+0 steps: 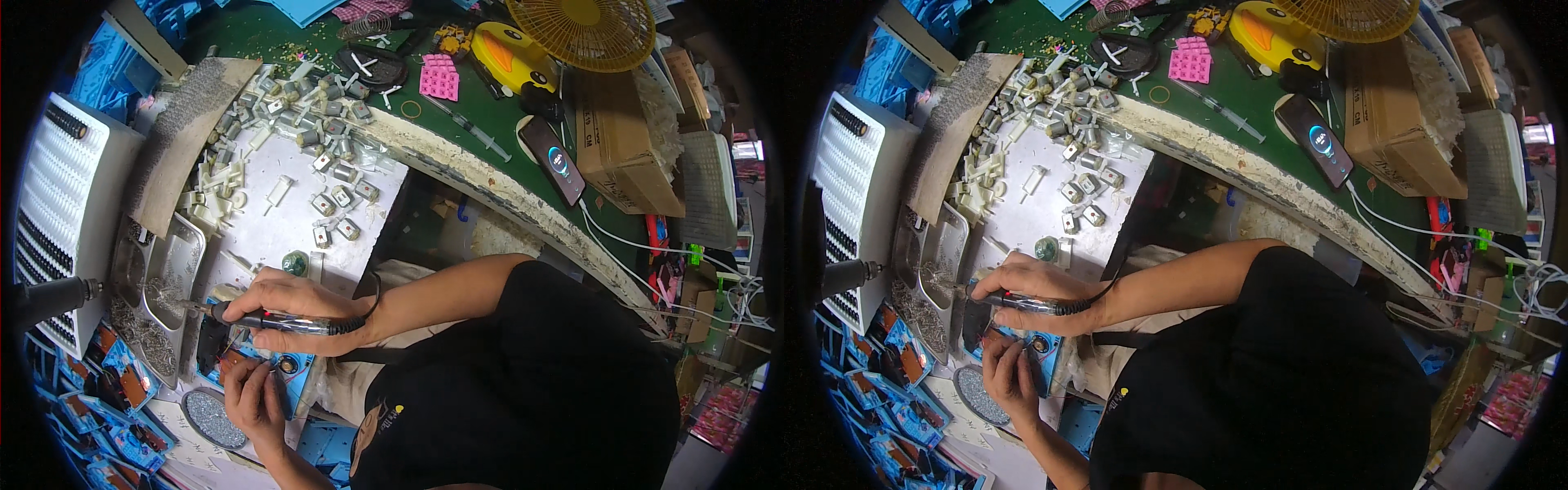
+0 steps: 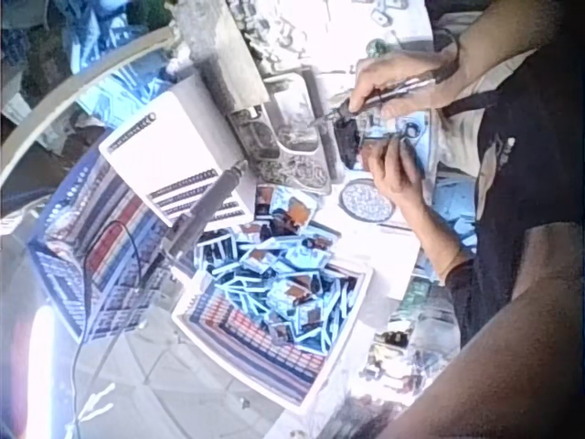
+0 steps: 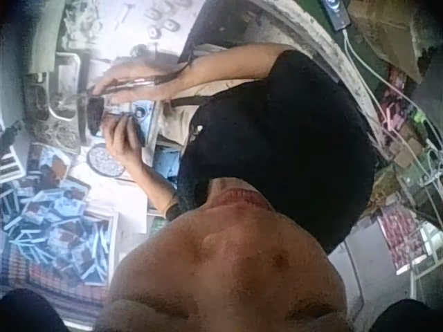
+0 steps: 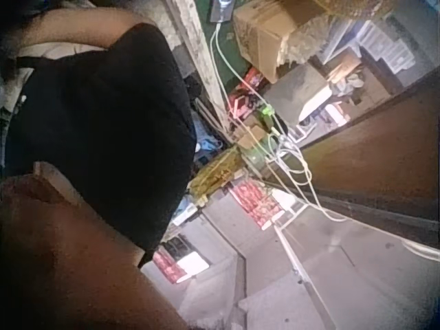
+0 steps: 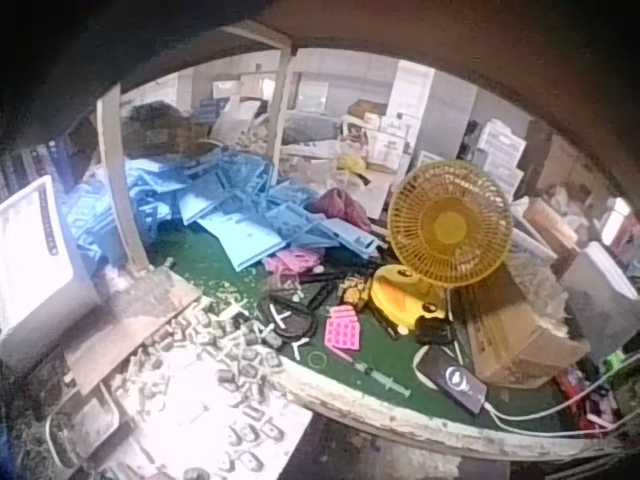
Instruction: Assemble the internal components and housing of a blue electronic toy device, including soldering wires and using an electric screwdriver.
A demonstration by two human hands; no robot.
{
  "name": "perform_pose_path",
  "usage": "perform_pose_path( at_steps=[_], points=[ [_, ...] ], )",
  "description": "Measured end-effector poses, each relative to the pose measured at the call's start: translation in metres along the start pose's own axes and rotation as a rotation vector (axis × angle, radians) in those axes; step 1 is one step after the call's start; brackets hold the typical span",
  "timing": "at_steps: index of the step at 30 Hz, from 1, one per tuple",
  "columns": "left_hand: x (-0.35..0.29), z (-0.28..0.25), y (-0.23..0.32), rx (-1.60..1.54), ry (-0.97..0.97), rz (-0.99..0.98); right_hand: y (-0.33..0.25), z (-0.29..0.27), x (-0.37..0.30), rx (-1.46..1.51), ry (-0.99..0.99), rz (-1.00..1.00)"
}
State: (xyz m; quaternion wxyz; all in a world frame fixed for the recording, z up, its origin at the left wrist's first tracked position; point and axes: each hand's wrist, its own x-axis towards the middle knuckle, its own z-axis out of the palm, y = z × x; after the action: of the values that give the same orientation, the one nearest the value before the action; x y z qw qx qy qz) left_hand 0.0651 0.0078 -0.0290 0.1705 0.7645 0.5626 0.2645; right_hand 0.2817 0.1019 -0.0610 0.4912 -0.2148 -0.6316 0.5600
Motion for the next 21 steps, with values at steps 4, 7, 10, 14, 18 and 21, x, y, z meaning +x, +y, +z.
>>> perform_pose_path(
  at_steps=[4,7,10,14,18,21],
  points=[
    [0.002,0.004,-0.003,-0.041,0.04,0.028,0.004,-0.001,0.0,0.032,0.047,-0.019],
    [0.003,0.008,-0.004,-0.066,0.071,0.007,-0.001,-0.008,0.0,0.029,0.043,-0.026],
    [0.001,0.01,-0.005,-0.075,0.074,-0.039,-0.003,-0.012,0.0,0.008,0.037,-0.062],
    [0.003,0.009,-0.003,-0.045,0.063,-0.002,-0.011,-0.018,0.002,0.011,0.034,-0.086],
    [0.005,0.01,0.002,-0.007,0.05,0.002,-0.012,-0.023,0.003,-0.003,0.057,-0.143],
    [0.004,0.013,0.001,0.002,0.054,-0.018,-0.012,-0.025,0.003,-0.032,0.057,-0.146]
  ],
)
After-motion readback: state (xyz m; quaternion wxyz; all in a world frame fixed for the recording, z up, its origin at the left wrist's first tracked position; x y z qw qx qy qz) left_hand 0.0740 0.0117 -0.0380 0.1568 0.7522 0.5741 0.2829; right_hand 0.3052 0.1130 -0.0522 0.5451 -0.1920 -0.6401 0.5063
